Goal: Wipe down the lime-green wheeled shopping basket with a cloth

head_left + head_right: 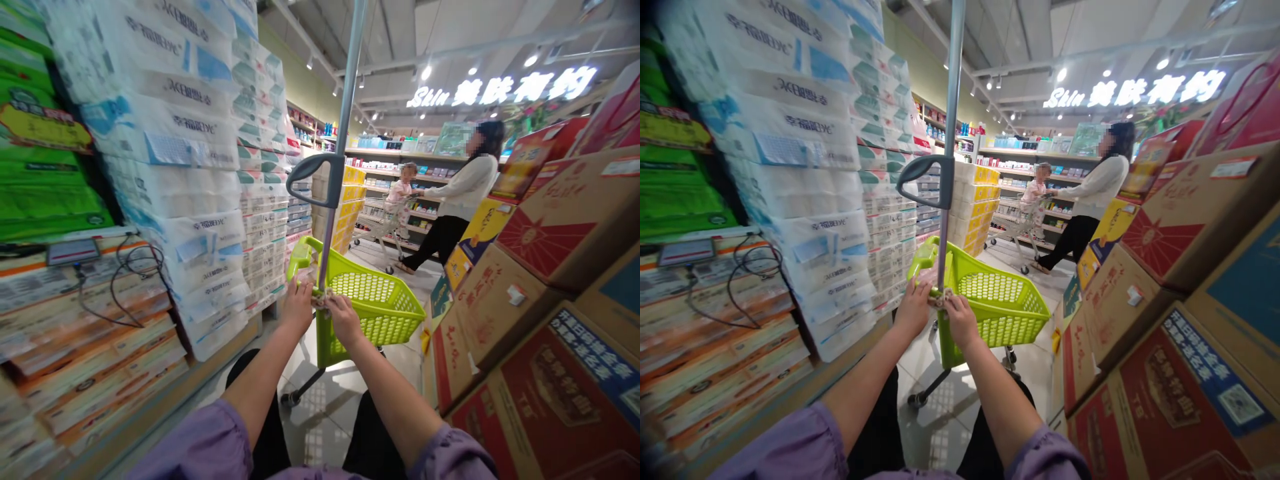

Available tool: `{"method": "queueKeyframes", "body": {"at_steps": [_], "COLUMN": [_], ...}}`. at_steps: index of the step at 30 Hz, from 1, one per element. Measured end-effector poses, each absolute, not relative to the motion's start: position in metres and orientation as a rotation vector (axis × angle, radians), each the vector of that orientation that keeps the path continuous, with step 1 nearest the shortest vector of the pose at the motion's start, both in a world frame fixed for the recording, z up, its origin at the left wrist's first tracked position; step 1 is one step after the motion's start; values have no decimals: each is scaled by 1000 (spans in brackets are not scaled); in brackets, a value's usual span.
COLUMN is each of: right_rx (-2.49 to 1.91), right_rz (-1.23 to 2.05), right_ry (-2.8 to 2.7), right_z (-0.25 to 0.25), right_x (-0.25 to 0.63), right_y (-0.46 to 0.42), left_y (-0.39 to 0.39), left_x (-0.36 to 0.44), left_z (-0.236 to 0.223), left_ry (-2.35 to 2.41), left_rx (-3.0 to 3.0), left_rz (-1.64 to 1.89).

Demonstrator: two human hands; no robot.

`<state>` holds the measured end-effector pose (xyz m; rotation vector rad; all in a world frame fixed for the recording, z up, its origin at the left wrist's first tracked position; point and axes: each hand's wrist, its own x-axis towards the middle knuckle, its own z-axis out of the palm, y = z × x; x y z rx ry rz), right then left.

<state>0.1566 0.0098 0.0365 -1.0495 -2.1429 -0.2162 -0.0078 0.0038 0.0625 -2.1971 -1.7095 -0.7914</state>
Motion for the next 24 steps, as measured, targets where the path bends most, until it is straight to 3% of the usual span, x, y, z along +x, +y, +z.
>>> {"method": "queueKeyframes", "body": {"at_steps": [18,24], "right_rx": [-1158,-1044], "right_rz": [-232,-308], "right_ry": [-2491,-2309], "right_z": [9,21], "right_x": [149,147], "right_y": [-7,-16], "left_y": [-12,-17], "left_x": [-9,-11], "left_z": [68,63], "left_ry": [-1719,-1686], "left_rx": [-2215,-2153], "left_rz": [-816,-806]}}
